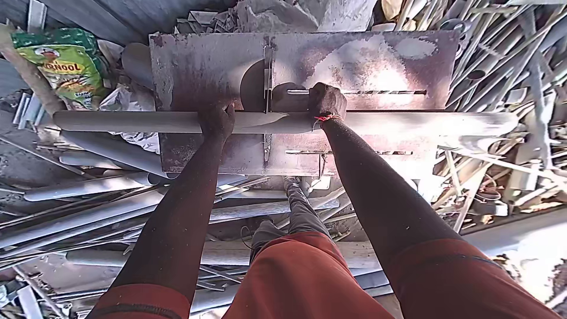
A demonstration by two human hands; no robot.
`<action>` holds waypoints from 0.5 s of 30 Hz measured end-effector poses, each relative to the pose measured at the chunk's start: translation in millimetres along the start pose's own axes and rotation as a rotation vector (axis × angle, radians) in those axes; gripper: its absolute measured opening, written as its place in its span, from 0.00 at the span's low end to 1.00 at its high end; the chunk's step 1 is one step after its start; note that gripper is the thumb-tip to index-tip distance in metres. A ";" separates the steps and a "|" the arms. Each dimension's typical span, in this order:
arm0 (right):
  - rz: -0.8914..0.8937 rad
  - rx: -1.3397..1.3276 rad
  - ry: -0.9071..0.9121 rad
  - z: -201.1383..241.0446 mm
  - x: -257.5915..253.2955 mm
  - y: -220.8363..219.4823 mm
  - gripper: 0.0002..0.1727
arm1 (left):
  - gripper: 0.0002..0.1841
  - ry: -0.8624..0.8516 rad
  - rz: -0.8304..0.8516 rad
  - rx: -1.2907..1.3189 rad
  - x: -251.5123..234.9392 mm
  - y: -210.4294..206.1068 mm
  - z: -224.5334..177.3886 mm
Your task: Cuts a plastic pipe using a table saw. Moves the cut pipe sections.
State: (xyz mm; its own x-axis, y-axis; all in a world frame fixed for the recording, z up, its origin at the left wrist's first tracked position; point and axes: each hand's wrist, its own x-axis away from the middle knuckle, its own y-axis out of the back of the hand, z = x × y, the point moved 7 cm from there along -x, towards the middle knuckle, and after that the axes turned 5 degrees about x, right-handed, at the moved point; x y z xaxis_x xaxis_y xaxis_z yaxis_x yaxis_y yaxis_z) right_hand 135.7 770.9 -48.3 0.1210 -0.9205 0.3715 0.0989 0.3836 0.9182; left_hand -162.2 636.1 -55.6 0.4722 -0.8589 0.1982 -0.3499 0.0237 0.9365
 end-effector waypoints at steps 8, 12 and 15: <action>-0.337 -0.137 0.295 4.1 19.7 11.1 0.21 | 0.27 0.110 0.029 -0.009 2.4 0.2 -4.9; -0.481 -0.086 0.479 -4.0 54.5 -11.2 0.20 | 0.27 0.127 0.036 -0.027 2.0 0.4 -5.9; -0.402 -0.018 0.354 -5.0 53.1 -18.5 0.21 | 0.27 0.144 0.045 -0.021 1.4 0.7 -4.2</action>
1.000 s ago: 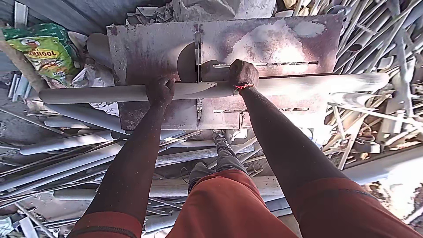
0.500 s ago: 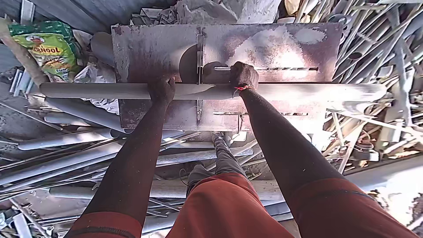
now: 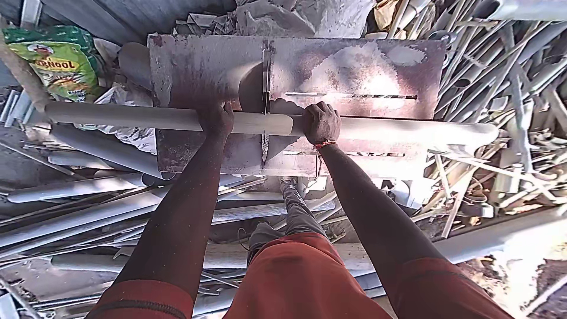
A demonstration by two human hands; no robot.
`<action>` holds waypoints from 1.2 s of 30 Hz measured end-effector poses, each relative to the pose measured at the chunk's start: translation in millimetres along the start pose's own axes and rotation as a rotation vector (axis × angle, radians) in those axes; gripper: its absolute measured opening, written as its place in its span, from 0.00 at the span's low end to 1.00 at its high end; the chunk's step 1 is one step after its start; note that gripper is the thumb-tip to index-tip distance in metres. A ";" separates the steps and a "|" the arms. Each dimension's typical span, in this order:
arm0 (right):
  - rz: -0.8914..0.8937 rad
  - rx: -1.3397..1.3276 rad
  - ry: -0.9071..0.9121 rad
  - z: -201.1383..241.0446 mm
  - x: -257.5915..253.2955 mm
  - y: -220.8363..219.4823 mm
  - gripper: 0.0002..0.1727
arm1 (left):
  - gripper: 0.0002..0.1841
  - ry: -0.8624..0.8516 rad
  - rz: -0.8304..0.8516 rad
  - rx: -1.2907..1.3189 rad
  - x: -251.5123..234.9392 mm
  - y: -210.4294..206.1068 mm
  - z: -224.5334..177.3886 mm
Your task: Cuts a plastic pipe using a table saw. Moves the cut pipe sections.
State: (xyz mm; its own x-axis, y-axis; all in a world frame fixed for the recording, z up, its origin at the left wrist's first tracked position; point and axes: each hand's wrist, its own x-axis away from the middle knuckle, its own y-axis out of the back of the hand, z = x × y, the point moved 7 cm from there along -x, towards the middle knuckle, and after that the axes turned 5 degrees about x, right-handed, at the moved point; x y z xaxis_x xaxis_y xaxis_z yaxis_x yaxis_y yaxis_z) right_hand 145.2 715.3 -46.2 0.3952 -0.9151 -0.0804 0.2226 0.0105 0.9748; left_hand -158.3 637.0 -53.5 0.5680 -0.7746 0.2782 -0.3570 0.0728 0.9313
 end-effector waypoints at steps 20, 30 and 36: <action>0.477 0.059 -0.198 -2.1 -28.6 -3.7 0.22 | 0.22 0.070 0.101 0.025 -18.1 -0.8 -2.1; 0.504 0.066 -0.218 -7.2 -37.0 -10.1 0.25 | 0.21 0.039 -0.028 0.119 -22.1 0.1 -1.3; 0.515 0.060 -0.240 -9.8 -39.8 -12.0 0.22 | 0.21 -0.168 -0.125 0.098 -5.9 1.2 -6.7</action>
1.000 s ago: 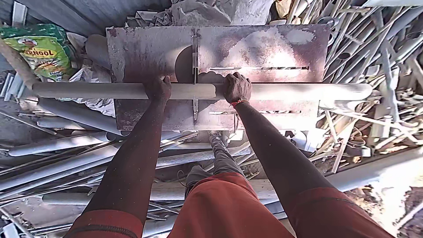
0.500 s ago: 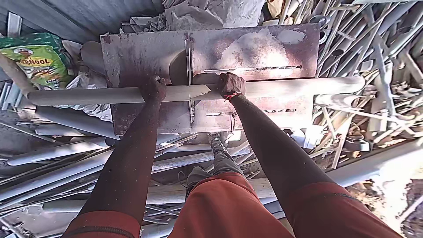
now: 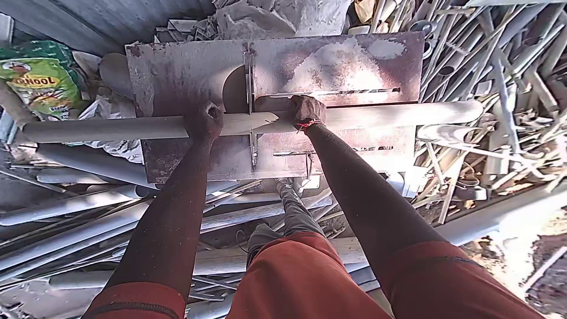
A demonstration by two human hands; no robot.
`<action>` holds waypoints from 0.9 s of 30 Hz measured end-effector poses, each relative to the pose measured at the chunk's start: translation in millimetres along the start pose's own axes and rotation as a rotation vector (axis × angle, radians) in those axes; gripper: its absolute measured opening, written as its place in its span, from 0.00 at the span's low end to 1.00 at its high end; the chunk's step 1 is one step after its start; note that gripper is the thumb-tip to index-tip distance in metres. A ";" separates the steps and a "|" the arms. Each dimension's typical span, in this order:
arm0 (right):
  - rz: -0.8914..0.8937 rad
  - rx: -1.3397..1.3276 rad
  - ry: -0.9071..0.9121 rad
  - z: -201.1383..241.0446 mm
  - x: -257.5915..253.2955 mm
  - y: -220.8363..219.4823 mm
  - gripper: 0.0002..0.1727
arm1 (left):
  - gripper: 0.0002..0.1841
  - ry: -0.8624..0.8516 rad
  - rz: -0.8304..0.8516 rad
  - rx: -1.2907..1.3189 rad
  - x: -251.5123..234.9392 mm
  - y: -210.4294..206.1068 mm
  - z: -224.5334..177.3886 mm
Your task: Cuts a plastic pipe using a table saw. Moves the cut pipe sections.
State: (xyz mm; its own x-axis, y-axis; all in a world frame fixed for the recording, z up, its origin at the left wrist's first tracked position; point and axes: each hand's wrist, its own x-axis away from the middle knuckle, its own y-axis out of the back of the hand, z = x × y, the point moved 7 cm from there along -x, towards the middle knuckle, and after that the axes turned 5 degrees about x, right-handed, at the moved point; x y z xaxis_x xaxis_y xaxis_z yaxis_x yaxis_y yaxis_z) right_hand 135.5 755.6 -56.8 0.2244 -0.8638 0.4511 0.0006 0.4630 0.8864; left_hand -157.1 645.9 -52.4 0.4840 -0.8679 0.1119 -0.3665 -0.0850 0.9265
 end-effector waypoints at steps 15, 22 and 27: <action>0.060 -0.007 -0.045 2.8 -6.2 10.6 0.18 | 0.27 0.104 0.207 -0.079 -6.9 -2.4 -8.5; 0.015 -0.040 -0.049 1.3 -12.9 11.4 0.18 | 0.29 0.123 0.258 -0.082 -17.1 -8.4 -5.4; 0.008 -0.067 -0.047 1.1 -16.1 13.0 0.16 | 0.28 0.137 0.295 -0.094 -21.4 -11.5 -5.3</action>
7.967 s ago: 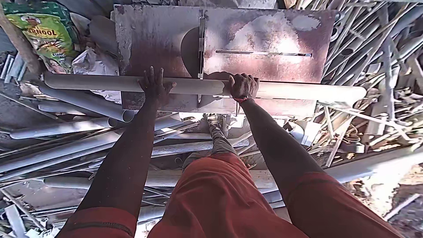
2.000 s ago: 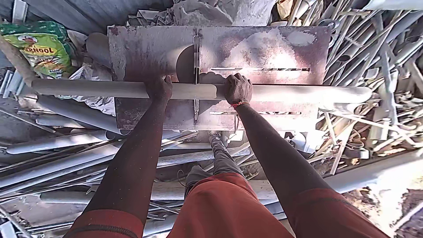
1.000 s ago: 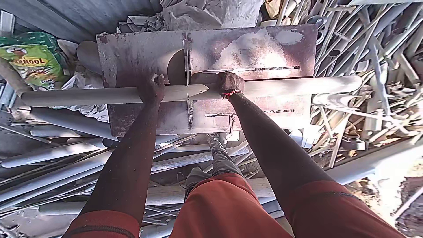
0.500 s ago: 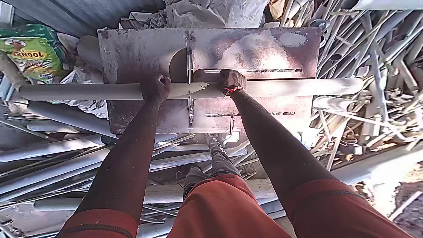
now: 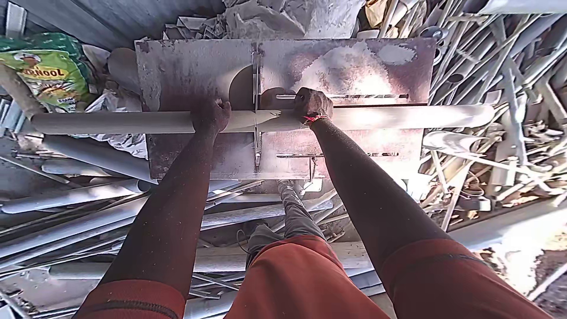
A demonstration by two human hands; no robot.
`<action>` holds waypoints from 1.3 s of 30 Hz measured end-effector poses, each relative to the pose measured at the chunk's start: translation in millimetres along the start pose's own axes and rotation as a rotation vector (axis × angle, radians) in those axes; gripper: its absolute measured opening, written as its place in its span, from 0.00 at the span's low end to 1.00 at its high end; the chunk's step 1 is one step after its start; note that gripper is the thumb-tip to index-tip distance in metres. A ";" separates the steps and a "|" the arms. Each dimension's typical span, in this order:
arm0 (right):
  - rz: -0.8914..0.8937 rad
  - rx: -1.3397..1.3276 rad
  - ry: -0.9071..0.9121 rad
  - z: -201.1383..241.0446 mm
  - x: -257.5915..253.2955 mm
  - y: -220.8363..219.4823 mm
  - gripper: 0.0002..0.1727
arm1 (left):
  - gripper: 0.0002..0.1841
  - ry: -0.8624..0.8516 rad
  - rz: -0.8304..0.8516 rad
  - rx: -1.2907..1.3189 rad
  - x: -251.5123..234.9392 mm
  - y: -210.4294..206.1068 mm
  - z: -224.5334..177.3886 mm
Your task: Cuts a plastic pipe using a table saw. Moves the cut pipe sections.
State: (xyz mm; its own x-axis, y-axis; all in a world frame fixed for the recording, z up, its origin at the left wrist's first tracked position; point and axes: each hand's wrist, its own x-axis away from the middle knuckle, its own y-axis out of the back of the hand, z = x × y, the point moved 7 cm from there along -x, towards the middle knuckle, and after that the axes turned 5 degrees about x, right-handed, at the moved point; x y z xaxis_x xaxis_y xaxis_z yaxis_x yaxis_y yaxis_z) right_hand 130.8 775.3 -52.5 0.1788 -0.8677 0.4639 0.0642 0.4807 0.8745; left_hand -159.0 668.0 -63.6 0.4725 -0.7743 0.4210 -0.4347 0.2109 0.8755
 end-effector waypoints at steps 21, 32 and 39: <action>-0.024 -0.053 -0.047 -0.1 -8.8 5.6 0.18 | 0.27 0.037 -0.207 0.064 3.0 7.9 -0.7; -0.148 -0.055 -0.045 1.8 -10.3 14.2 0.18 | 0.27 0.155 -0.133 0.041 -4.6 7.1 -2.5; -0.204 -0.046 -0.038 2.7 -13.3 17.0 0.18 | 0.27 0.187 -0.092 0.046 -6.7 8.7 -4.8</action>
State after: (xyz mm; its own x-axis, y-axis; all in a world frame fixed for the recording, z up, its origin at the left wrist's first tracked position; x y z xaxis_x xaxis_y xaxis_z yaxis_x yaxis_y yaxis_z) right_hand 126.9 794.7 -43.4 0.1204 -0.9513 0.2837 0.1402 0.2993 0.9438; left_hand -162.3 677.9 -57.6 0.6438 -0.6642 0.3800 -0.4156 0.1134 0.9024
